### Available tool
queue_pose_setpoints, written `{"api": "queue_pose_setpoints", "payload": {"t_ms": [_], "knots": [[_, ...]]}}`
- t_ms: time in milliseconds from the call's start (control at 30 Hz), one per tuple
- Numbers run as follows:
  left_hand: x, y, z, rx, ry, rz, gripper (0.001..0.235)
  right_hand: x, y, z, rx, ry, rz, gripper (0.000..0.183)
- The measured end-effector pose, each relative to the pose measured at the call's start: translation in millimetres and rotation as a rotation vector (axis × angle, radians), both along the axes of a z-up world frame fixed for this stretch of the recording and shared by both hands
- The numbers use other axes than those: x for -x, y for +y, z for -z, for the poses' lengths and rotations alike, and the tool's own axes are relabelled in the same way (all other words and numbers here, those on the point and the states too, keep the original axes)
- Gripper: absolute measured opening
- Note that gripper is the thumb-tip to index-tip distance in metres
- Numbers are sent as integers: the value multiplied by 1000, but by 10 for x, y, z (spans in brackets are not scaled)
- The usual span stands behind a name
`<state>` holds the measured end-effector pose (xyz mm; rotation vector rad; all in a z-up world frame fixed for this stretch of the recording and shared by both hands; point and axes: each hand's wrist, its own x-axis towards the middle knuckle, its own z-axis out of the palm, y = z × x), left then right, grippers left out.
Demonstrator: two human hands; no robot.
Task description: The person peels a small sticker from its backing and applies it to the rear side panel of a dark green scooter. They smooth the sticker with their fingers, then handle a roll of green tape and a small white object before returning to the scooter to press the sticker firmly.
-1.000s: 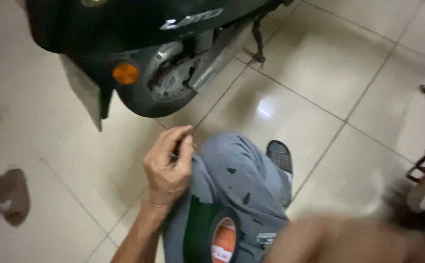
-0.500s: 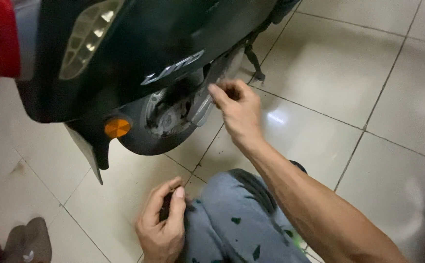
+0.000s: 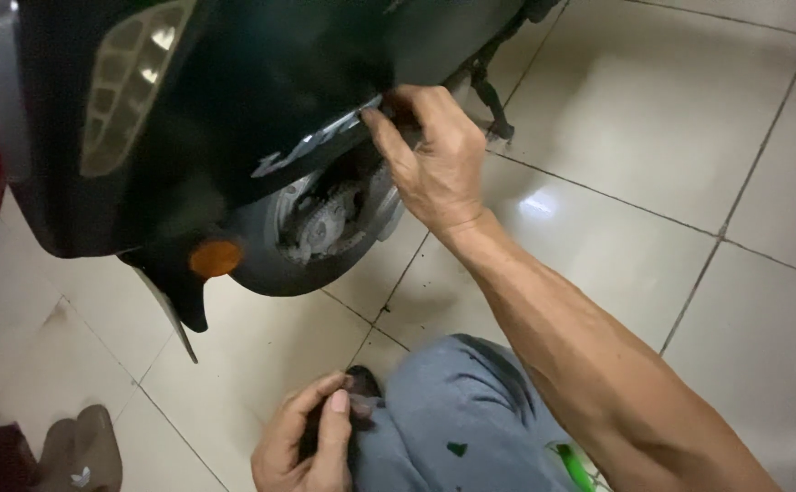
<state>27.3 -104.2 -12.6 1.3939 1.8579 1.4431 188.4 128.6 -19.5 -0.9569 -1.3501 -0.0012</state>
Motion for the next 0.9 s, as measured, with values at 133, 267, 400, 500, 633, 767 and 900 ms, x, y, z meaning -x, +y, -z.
{"api": "queue_pose_setpoints", "payload": {"t_ms": [133,267,400,500,633,767,900], "knots": [[-12,7,-42,50,-6,-16,17,-38,29,-41,-91,-115,25,19],[-42,6,-64,38,35,-15,16,-95,45,-39,-95,-168,21,21],[5,12,2,-23,35,48,15,-164,120,6,-156,-341,128,23],[-16,17,-19,-38,36,79,15,-203,140,-1,-196,-427,182,22],[-26,17,-63,0,11,76,16,-206,139,-31,-214,-444,199,19],[2,22,-35,-1,40,70,15,-188,97,-41,-170,-396,139,18],[1,10,-15,23,35,69,15,-100,-48,-51,45,-137,-45,22]]}}
